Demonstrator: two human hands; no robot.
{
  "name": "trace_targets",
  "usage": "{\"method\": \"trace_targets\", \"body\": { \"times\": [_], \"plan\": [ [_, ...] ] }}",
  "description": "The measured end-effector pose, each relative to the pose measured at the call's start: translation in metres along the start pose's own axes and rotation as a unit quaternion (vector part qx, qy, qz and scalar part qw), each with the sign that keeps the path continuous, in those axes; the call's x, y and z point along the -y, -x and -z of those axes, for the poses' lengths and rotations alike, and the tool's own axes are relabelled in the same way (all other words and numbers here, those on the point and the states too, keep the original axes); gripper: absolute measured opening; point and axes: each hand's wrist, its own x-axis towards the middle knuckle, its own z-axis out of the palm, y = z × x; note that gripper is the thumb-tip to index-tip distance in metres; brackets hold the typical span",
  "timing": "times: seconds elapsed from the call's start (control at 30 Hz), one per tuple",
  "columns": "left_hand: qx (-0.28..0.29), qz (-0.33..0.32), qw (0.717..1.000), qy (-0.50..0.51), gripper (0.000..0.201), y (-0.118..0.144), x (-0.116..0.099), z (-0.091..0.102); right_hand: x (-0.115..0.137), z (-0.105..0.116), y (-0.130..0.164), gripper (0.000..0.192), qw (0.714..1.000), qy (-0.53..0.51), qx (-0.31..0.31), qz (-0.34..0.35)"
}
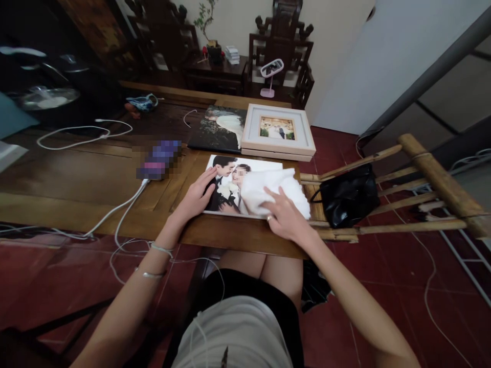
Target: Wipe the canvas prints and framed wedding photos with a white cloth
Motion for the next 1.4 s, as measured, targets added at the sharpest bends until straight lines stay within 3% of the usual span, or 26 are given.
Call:
{"method": "trace_targets", "body": {
  "times": [0.13, 0.23, 0.33, 0.57, 0.77, 0.9, 1.23, 1.4],
  "plan": [
    [0.0, 0.003, 1.0, 0.002, 0.048, 0.0, 0.0, -0.001, 0.028, 0.004, 0.036, 0.035, 0.998, -0.026, 0.013, 0.051],
    [0.008, 0.004, 1.0, -0.001, 0.049, 0.0, -0.001, 0.0, 0.029, 0.009, 0.039, 0.037, 0.997, -0.041, 0.03, 0.058],
    [0.015, 0.005, 1.0, -0.003, 0.049, 0.0, -0.002, 0.002, 0.01, 0.01, 0.02, 0.041, 0.999, -0.031, 0.017, 0.038],
    [0.017, 0.001, 1.0, -0.003, 0.048, 0.001, -0.003, 0.003, -0.049, 0.011, -0.06, 0.044, 0.999, -0.01, -0.007, -0.031],
    [0.013, -0.002, 1.0, -0.006, 0.048, 0.001, -0.001, 0.003, -0.061, 0.017, -0.089, 0.042, 0.997, -0.026, -0.028, -0.062],
    [0.005, -0.013, 1.0, -0.009, 0.047, 0.0, 0.0, 0.002, -0.049, 0.014, -0.072, 0.043, 0.998, -0.009, -0.015, -0.057],
    [0.005, -0.002, 1.0, -0.004, 0.048, 0.0, -0.001, 0.001, 0.028, 0.008, 0.032, 0.038, 0.999, -0.007, 0.019, 0.05],
    [0.012, 0.0, 1.0, -0.009, 0.048, 0.0, -0.003, 0.003, 0.031, 0.011, 0.028, 0.042, 0.997, -0.021, 0.042, 0.057]
  ]
}}
